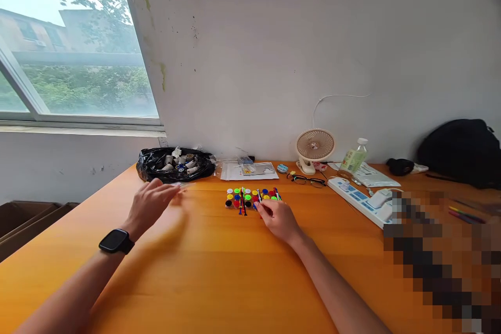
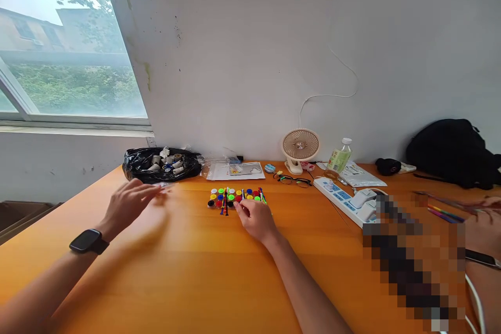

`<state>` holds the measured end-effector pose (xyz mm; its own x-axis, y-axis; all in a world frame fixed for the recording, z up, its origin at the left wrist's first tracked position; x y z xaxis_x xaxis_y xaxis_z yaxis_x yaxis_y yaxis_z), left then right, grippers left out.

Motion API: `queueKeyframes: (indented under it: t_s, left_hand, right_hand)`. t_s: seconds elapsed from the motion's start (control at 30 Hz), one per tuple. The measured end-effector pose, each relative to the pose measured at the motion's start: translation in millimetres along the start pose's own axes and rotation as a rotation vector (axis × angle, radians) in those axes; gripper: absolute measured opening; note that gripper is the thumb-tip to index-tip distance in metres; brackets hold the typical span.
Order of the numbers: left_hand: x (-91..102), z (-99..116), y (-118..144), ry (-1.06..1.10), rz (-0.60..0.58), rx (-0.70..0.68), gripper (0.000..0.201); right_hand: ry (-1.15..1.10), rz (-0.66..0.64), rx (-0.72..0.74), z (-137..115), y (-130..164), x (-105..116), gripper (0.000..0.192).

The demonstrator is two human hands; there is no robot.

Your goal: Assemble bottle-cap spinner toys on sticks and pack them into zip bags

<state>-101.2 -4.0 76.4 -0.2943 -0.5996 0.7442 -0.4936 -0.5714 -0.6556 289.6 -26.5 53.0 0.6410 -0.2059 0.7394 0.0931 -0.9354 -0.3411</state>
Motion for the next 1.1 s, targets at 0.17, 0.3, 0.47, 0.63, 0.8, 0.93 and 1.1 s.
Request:
queueKeyframes:
  t_s: [0.17, 0.3, 0.47, 0.63, 0.8, 0.93, 1.1]
  left_hand:
    - [-21.4, 3.5, 24.1, 0.066, -0.11, -0.071, 0.029]
    - [-13.0, 32.6, 0.1, 0.097, -0.052, -0.061, 0.031]
    - [-25.9, 88.6, -35.6, 0.384, -0.163, -0.121, 0.035]
    - [-51.7, 120.8, -49.4, 0.497, -0.213, -0.173, 0.035]
    - [-68.7, 124.4, -43.2, 0.53, -0.172, -0.135, 0.036]
    - [-70.6, 118.7, -37.8, 0.571, -0.172, -0.084, 0.033]
    - [-63.2, 118.8, -36.6, 0.656, -0.248, 0.028, 0.02]
  right_hand:
    - [0.052, -0.063, 0.016, -6.3, 6.2, -20.0, 0.023]
    - [0.194, -0.099, 0.036, -12.4, 12.0, -33.5, 0.021]
    - [0.317, -0.148, 0.106, -21.5, 20.0, -34.8, 0.032]
    - [0.301, -0.145, 0.143, -24.5, 22.8, -29.1, 0.036]
    - [0.154, -0.12, 0.088, -20.4, 20.1, -28.0, 0.047]
    - [0.143, -0.118, 0.041, -15.6, 17.1, -28.9, 0.03]
    - [0.188, -0.17, 0.043, -10.6, 13.4, -33.4, 0.027]
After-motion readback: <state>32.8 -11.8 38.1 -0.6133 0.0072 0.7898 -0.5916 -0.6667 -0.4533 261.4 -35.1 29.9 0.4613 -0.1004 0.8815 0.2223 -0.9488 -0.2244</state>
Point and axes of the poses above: each hand's wrist, its own y-axis away from the middle knuckle, its own x-axis out of the back of the hand, z = x × y, the point moved 4 cm from there along -y, towards the middle knuckle, and after that the axes turned 12 degrees about -x, right-handed, at the moved point
